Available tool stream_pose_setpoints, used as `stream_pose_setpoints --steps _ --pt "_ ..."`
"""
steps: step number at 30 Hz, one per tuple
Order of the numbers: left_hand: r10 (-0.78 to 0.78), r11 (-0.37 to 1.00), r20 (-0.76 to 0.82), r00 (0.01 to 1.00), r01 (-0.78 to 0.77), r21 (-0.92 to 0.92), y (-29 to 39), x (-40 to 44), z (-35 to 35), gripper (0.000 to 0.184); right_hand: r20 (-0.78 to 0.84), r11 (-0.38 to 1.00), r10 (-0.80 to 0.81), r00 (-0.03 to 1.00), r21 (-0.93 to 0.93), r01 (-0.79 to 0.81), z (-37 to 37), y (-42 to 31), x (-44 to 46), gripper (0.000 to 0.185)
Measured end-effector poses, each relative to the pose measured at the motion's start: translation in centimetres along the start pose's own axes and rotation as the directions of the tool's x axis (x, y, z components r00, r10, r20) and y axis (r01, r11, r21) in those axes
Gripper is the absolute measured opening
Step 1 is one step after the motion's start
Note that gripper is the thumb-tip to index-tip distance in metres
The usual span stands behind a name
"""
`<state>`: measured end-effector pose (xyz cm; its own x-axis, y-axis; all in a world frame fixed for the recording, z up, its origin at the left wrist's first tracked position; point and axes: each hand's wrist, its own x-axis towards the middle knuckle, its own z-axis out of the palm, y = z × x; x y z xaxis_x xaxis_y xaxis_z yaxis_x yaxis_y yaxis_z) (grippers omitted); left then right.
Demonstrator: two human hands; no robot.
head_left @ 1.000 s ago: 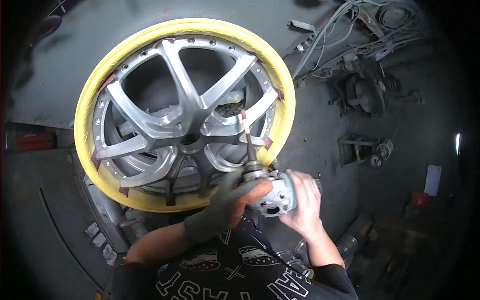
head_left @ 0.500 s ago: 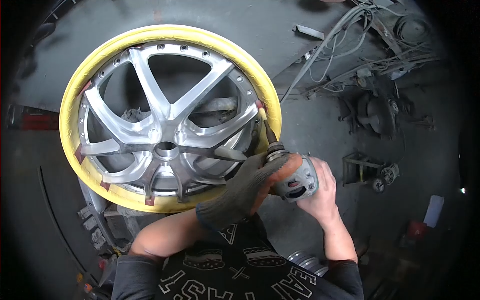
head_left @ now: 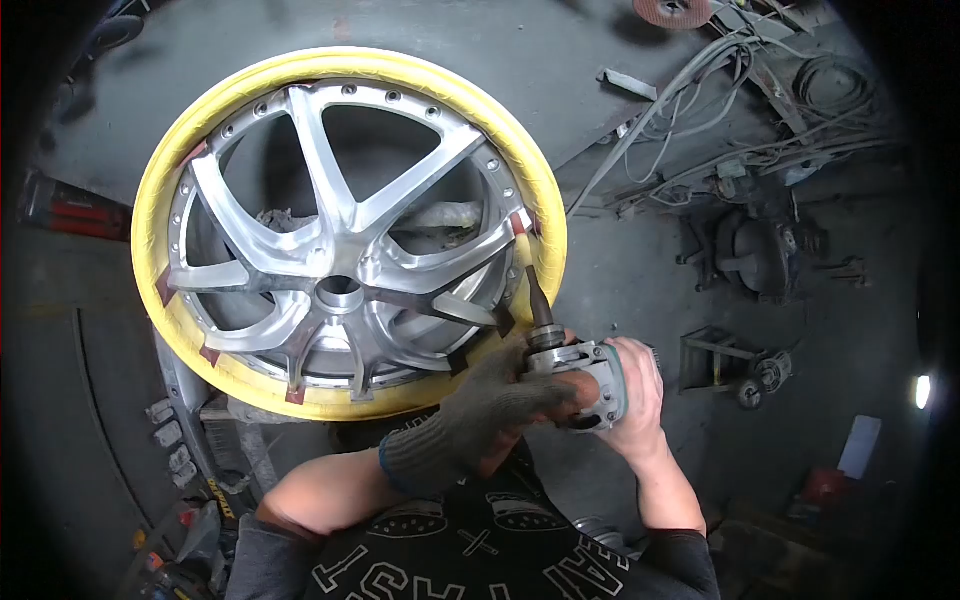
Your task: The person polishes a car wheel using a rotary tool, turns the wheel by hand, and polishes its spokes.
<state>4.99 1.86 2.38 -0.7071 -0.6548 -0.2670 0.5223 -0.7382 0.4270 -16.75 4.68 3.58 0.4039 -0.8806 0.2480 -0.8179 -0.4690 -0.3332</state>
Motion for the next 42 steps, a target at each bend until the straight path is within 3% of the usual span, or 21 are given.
stream_pose_setpoints --steps 2,4,5,7,8,11,14,17,20,23,24,26,27,28,29,32,35,36,38,41,42 --pt "0.017 1.0 -0.003 1.0 -0.017 -0.003 -0.1 0.3 -0.3 0.06 0.009 1.0 0.008 1.0 -0.015 -0.007 -0.4 -0.4 0.4 0.071" --pt "0.057 0.979 0.038 0.998 -0.064 0.193 0.0 1.0 -1.0 0.05 0.022 0.999 0.014 1.0 -0.031 -0.013 -0.7 -0.4 0.7 0.072" --pt "0.061 0.98 0.04 0.997 -0.067 0.185 0.2 1.2 -1.0 0.05 0.034 0.999 0.026 0.999 -0.031 -0.024 -0.7 -0.3 0.8 0.072" --pt "-0.092 0.985 -0.041 0.995 0.097 0.143 1.1 1.5 0.0 0.045 0.049 0.999 0.036 0.998 -0.033 -0.035 -0.7 0.3 0.8 0.073" --pt "-0.091 0.986 -0.04 0.995 0.096 0.14 0.8 2.0 -0.1 0.045 0.052 0.998 0.054 0.997 -0.04 -0.052 -0.7 0.7 0.9 0.073" --pt "0.086 0.953 -0.016 0.996 -0.078 0.294 -0.9 4.0 -1.7 0.046 0.051 0.994 0.088 0.995 -0.062 -0.085 -0.7 1.3 1.5 0.069" --pt "-0.029 0.969 0.061 0.998 0.013 0.247 -3.0 6.0 -3.9 0.081 0.094 0.99 0.136 0.986 -0.059 -0.13 -0.8 1.9 2.1 0.065" --pt "0.112 0.935 0.122 0.986 -0.146 0.323 -3.7 6.4 -4.1 0.083 0.107 0.993 0.117 0.987 -0.014 -0.116 -1.2 1.9 2.7 0.063" --pt "0.0 0.943 0.001 1.0 0.0 0.332 -2.4 5.7 -3.2 0.085 0.134 0.995 0.101 0.986 0.002 -0.102 -1.5 1.9 2.8 0.061" --pt "0.106 0.851 0.096 0.99 -0.14 0.507 -2.8 4.5 -3.3 0.085 0.12 0.995 0.091 0.989 0.04 -0.096 -1.2 1.8 2.2 0.06" --pt "0.227 0.787 0.114 0.967 -0.251 0.563 -3.1 4.0 -3.1 0.062 0.128 0.996 0.071 0.989 0.051 -0.078 -1.1 1.6 2.2 0.06" --pt "0.341 0.706 0.141 0.929 -0.352 0.614 -2.8 3.2 -3.0 0.044 0.141 0.996 0.065 0.988 0.055 -0.073 -0.9 1.2 1.9 0.061" --pt "0.136 0.882 -0.013 0.991 -0.115 0.457 -2.4 2.6 -2.9 0.037 0.154 0.996 0.056 0.986 0.059 -0.066 -0.8 0.9 1.8 0.061" --pt "-0.106 0.96 -0.118 0.987 0.133 0.247 -1.9 2.1 -2.9 0.031 0.157 0.996 0.059 0.986 0.054 -0.068 -0.5 0.7 1.5 0.063" --pt "-0.108 0.96 -0.119 0.987 0.135 0.246 -1.4 1.5 -2.6 0.031 0.157 0.996 0.061 0.986 0.055 -0.07 -0.4 0.4 1.4 0.063" --pt "-0.023 0.854 -0.1 0.995 0.072 0.516 -1.1 -0.4 -2.8 0.039 0.217 0.994 0.076 0.973 0.059 -0.091 -0.2 -0.6 1.0 0.072" --pt "0.244 0.668 0.058 0.968 -0.212 0.714 -2.5 -1.5 -3.6 0.056 0.247 0.993 0.086 0.965 0.057 -0.104 0.3 -1.5 0.7 0.073" --pt "0.223 0.822 -0.037 0.974 -0.167 0.545 -2.4 -1.7 -3.2 0.037 0.261 0.994 0.08 0.962 0.053 -0.097 0.5 -1.7 0.7 0.073" --pt "0.181 0.931 -0.129 0.975 -0.127 0.342 -2.5 -2.2 -3.2 0.04 0.254 0.994 0.074 0.964 0.057 -0.091 1.0 -2.2 0.4 0.072" --pt "0.11 0.963 -0.154 0.982 -0.067 0.26 -3.4 -3.1 -4.3 0.038 0.254 0.995 0.082 0.964 0.042 -0.095 1.6 -3.0 0.2 0.071" --pt "0.198 0.921 -0.114 0.974 -0.145 0.361 -3.8 -3.4 -4.7 0.042 0.249 0.995 0.075 0.966 0.048 -0.089 1.8 -3.2 0.2 0.071"
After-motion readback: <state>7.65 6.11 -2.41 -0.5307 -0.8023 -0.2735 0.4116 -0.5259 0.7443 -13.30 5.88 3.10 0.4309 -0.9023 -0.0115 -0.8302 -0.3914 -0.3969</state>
